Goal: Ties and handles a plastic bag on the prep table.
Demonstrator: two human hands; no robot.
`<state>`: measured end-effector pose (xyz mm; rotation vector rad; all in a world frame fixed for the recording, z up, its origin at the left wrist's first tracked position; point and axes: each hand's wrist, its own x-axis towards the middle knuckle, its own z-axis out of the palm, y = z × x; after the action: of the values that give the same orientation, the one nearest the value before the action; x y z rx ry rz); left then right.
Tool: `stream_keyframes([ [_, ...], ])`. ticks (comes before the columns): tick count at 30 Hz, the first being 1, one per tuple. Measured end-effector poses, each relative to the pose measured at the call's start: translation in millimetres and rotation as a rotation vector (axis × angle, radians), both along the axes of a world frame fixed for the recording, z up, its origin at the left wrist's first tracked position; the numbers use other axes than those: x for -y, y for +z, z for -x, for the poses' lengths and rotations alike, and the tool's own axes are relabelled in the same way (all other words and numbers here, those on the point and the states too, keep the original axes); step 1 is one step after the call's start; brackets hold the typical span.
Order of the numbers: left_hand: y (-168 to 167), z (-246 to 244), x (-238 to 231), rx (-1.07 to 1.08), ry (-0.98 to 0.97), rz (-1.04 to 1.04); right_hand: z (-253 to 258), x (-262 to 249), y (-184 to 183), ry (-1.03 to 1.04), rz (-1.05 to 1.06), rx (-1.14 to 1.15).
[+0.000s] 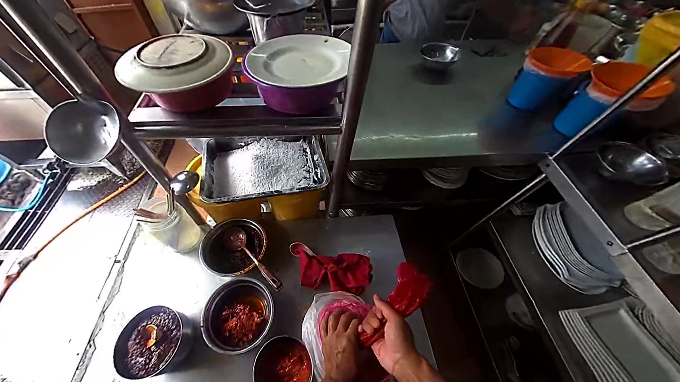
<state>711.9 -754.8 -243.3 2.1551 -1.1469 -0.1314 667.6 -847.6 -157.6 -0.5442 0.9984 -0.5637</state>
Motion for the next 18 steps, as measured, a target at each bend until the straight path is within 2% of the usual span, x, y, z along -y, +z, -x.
stream_keyframes([
  [2, 0, -2, 5, -0.004, 0.005, 0.003, 0, 0, 7, -0.006, 0.1, -0.028],
  [5, 6, -2, 10, -0.061, -0.015, -0.117, -5, 4, 15, -0.071, 0.181, -0.1],
  [8, 20, 0, 18, -0.06, 0.052, 0.006, -5, 10, 16, -0.091, 0.398, -0.156],
  [12, 70, 9, 41, -0.163, 0.13, 0.3, -4, -2, 39, 0.032, 0.852, -0.295],
  [14, 98, 6, 42, -0.275, 0.17, 0.228, -6, -5, 57, 0.123, 1.076, -0.24],
  [15, 118, 3, 36, -0.402, 0.151, 0.062, -8, -4, 61, 0.203, 1.159, -0.217],
  [16, 134, -1, 30, -0.588, 0.128, -0.052, -9, -3, 61, 0.292, 1.186, -0.224],
  [18, 106, 0, 20, -0.598, 0.111, 0.101, -17, 2, 63, 0.379, 1.03, -0.26],
])
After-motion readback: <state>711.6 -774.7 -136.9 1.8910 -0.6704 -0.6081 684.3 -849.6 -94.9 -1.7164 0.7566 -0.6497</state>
